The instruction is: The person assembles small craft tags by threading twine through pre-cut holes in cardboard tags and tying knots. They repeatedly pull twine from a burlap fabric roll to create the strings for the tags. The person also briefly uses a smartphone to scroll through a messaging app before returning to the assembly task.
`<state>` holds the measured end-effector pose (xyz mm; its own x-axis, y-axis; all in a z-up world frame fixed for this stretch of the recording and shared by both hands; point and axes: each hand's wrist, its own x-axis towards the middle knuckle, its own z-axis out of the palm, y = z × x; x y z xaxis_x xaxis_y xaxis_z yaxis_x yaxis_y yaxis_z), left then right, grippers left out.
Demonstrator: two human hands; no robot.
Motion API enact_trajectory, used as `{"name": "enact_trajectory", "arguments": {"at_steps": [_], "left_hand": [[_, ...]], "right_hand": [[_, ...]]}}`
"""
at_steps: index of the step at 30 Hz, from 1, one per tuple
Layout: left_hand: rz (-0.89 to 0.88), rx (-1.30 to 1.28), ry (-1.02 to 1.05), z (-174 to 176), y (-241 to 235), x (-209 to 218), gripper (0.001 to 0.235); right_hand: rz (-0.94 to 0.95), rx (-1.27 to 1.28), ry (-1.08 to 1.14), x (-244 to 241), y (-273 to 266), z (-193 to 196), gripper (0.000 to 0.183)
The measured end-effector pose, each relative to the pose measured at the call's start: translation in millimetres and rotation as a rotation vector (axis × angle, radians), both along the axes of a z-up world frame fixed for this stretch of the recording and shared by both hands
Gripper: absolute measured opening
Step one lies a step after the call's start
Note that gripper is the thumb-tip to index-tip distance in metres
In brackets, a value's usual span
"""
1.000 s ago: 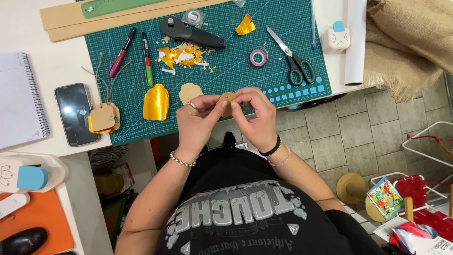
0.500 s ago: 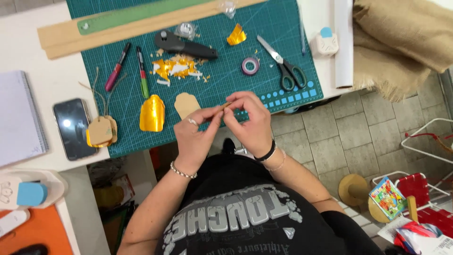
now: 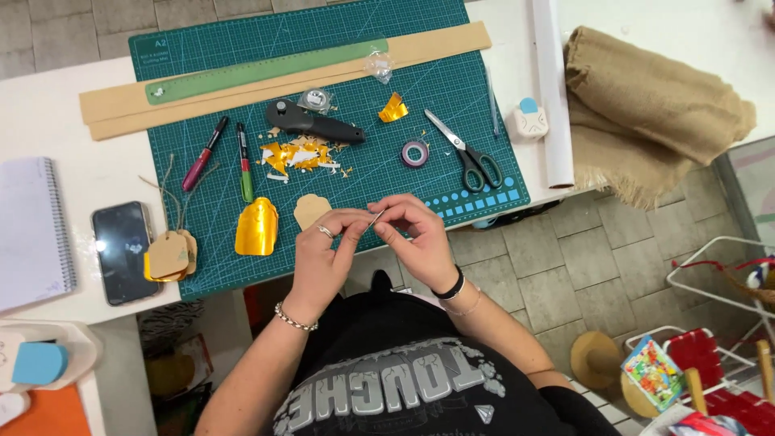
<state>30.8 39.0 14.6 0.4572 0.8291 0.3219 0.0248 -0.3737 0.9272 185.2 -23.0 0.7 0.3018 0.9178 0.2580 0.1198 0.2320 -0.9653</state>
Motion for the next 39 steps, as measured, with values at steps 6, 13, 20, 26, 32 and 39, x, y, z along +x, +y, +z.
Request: {"name": "enact_trajectory", "arguments": {"at_steps": [6, 13, 20, 26, 32, 39], "left_hand": [[-0.053, -0.272, -0.096, 7.0, 4.6, -0.9, 0.016], [-0.208, -0.258, -0.143, -0.3, 13.7, -10.5, 0.010], [-0.220, -0.151, -0.115, 5.3, 13.4, -11.2, 0.006], [-0.155, -0.030, -0.060, -0.7, 8.5, -7.5, 0.011], [-0.075, -0.030, -0.051, 0.6, 15.5, -14.6, 0.013], [-0.040, 0.073, -0.021, 0.7, 18.5, -18.7, 0.010]], "right_hand": [[0.016, 0.019, 0.023, 1.5, -5.6, -6.8, 0.009], [0.055, -0.004, -0.027, -2.5, -9.9, 1.2, 0.013], [0.059, -0.020, -0.091, -4.3, -10.4, 9.6, 0.012], [-0.008, -0.036, -0.297, -1.7, -9.8, 7.3, 0.009], [0.006, -0.113, -0.158, 11.9, -6.0, 3.0, 0.010], [0.027, -0.157, 0.034, 34.0, -16.1, -11.7, 0.017]]}}
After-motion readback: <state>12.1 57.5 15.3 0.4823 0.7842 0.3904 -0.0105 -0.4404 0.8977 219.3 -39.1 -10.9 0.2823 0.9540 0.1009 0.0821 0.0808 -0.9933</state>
